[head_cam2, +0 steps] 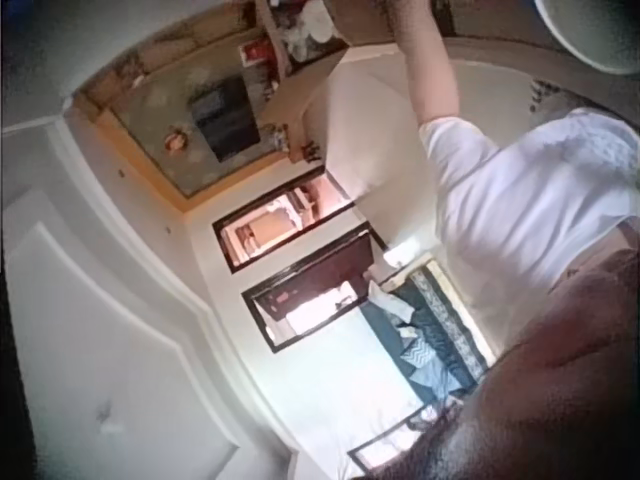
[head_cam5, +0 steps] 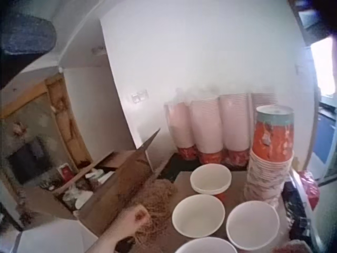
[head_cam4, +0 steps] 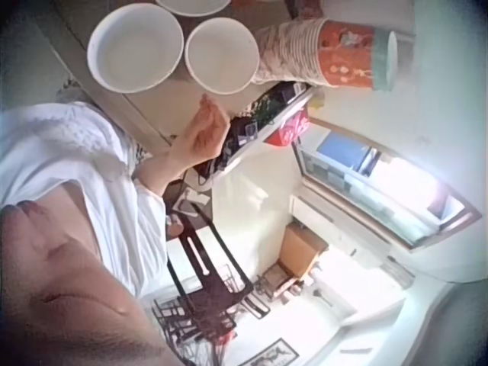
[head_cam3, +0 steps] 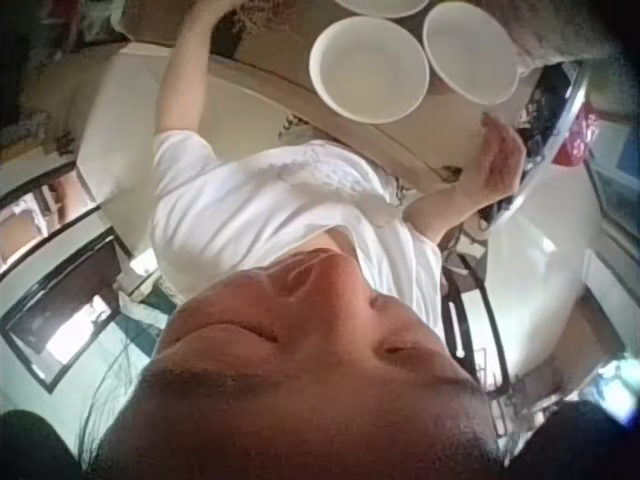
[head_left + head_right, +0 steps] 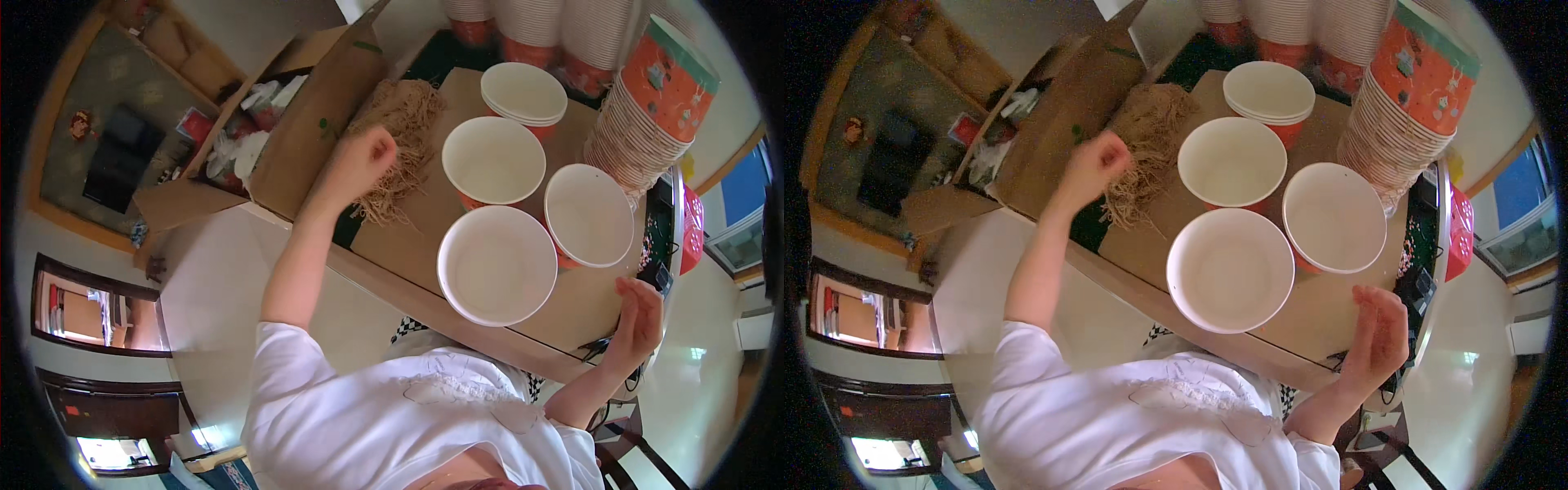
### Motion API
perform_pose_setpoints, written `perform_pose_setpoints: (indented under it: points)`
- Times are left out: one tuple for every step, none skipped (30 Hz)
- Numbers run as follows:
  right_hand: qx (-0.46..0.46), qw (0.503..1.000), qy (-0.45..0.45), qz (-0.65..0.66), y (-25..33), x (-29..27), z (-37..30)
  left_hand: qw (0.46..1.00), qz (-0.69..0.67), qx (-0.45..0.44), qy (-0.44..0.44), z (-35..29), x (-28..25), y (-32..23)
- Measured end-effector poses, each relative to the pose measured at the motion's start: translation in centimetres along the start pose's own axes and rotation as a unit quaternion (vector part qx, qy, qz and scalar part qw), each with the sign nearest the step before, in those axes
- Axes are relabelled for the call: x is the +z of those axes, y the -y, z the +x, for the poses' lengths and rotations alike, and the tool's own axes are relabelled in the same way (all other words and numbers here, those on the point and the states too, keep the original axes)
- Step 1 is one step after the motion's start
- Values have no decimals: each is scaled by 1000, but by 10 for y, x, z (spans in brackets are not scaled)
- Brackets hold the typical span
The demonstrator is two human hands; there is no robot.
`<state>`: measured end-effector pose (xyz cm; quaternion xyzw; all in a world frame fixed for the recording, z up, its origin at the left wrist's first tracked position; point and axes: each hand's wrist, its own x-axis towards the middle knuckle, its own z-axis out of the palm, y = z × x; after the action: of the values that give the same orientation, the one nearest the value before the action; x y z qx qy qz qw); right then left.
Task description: Untying bundles of paper cups by removing strings or elastic bands and stacking them.
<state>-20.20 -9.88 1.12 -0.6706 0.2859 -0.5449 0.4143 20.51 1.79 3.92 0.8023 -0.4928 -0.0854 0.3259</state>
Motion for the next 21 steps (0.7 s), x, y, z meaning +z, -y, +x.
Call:
perform_pose_setpoints:
  points:
    - [-4,1000,4,9,1,4,1,995,4,37,-93,-5,-23,-17]
    - [-1,1000,6,12,4,7,1,980,6,78,-182,-9,-43,-33]
    - [3,1000,6,13,7,11,1,962,-8,107,-250,-13,-60,-53]
    - [-2,1000,5,17,13,14,1,938,-21,137,-317,-20,-75,-74]
    - [-9,1000,-3,25,20,18,4,924,-3,174,-341,-29,-84,-93]
    - [-19,999,-11,36,26,24,8,906,18,213,-367,-39,-91,-110]
    - [-26,999,-17,40,31,31,12,878,67,281,-381,-45,-94,-123]
    - [-52,996,-8,74,38,37,15,846,111,344,-390,-52,-91,-136]
    - [-75,992,0,105,46,43,16,848,115,357,-375,-61,-82,-152]
    - [-84,982,2,171,56,58,18,850,115,369,-357,-68,-69,-164]
    - [-94,965,16,242,71,76,20,858,100,408,-297,-83,-62,-172]
    - [-93,954,95,268,82,87,21,862,78,445,-231,-93,-53,-177]
    - [-89,937,171,292,92,96,21,876,82,439,-184,-104,-46,-186]
    - [-73,919,234,308,99,103,24,885,86,437,-135,-108,-39,-194]
    - [-54,898,295,322,102,106,25,887,65,436,-137,-110,-32,-193]
    - [-27,905,311,290,99,100,22,887,57,438,-131,-109,-30,-190]
    - [-1,908,330,258,94,95,19,880,58,455,-125,-109,-29,-183]
    - [-24,931,282,232,91,96,16,872,59,471,-120,-109,-28,-176]
    - [-17,932,282,228,85,94,13,890,50,445,-81,-112,-22,-168]
    - [-49,939,284,190,79,92,8,893,46,442,-76,-114,-15,-162]
    - [-81,943,286,151,74,90,3,913,37,403,-49,-116,-7,-157]
